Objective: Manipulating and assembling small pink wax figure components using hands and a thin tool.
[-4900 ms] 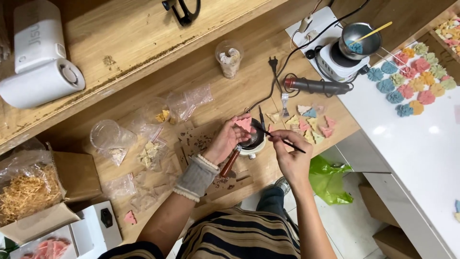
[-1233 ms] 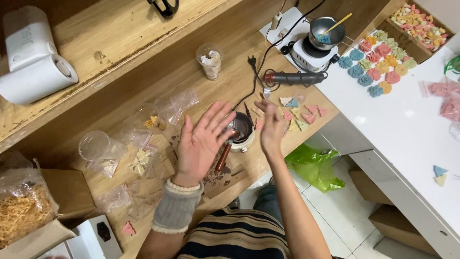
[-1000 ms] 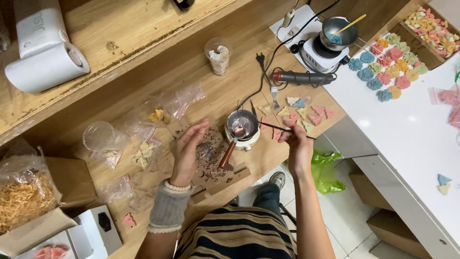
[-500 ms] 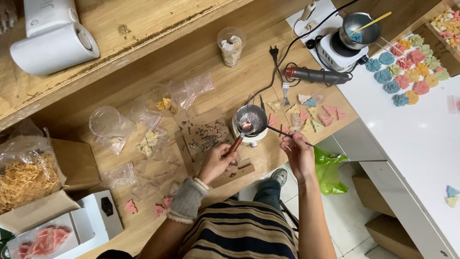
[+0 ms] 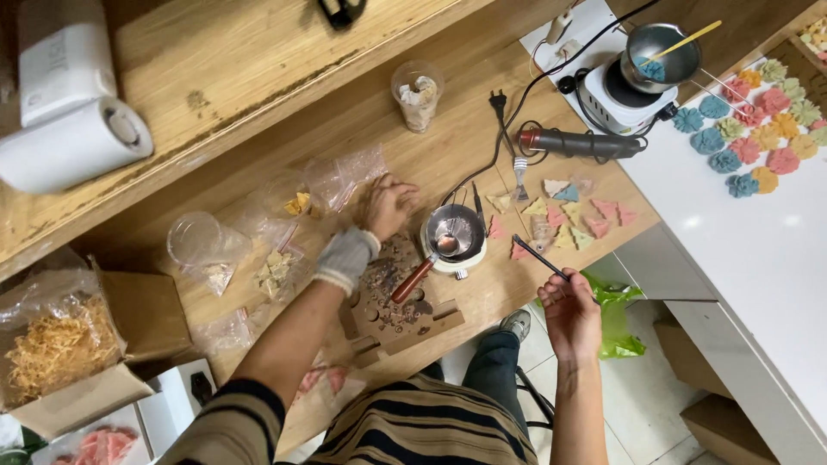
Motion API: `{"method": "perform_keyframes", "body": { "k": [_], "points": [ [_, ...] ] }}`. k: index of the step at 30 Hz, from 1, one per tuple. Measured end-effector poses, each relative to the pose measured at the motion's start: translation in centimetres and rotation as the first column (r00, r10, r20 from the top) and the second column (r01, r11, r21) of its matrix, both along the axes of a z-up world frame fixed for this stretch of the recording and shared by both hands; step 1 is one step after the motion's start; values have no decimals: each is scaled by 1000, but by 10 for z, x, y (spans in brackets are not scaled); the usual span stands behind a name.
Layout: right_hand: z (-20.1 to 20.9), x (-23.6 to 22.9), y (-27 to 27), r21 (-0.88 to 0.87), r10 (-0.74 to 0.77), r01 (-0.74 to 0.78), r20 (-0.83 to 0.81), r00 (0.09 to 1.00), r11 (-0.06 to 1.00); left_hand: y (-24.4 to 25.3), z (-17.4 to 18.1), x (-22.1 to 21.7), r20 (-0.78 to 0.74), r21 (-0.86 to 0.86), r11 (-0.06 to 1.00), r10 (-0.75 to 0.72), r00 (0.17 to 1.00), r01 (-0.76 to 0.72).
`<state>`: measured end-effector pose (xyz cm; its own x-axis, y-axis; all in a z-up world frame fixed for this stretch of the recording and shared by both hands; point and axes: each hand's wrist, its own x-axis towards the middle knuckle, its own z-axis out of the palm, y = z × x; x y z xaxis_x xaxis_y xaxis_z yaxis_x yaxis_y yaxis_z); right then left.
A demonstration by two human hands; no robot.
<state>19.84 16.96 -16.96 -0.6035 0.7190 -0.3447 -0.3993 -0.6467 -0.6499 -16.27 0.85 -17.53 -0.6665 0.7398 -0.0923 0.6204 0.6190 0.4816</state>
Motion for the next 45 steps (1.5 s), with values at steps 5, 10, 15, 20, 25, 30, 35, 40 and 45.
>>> {"method": "perform_keyframes", "body": {
  "k": [5, 10, 15, 20, 25, 30, 35, 40, 45],
  "points": [
    [10, 10, -18, -48, -96, 95, -3, 995, 994, 58, -85, -47, 96, 128, 992, -26, 995, 14],
    [6, 18, -25, -86, -153, 156, 39, 987, 984, 79, -114, -62, -6, 315, 942, -116, 993, 112],
    [6, 2, -23, -137, -121, 123, 23, 992, 983, 85, -108, -62, 133, 344, 938, -94, 987, 43],
    [4, -13, -15, -88, -93, 96, 35, 995, 992, 89, -105, -58, 38, 361, 929, -96, 995, 76],
    [4, -15, -8, -65, -92, 92, 6, 996, 994, 116, -111, -64, 31, 376, 922, -112, 993, 92],
    [3, -2, -13, -134, -132, 148, 122, 984, 980, 146, -97, -51, -51, 410, 882, -233, 971, 233],
    [-2, 0, -7, -128, -140, 150, 83, 987, 980, 144, -83, -42, -171, 343, 871, -310, 935, 351],
    [0, -14, 0, -117, -137, 148, 96, 986, 982, 165, -112, -68, -82, 315, 922, -208, 975, 223],
    [-8, -16, 4, -148, -155, 171, 109, 982, 974, 189, -128, -94, -57, 420, 900, -101, 993, 116]
  ]
}}
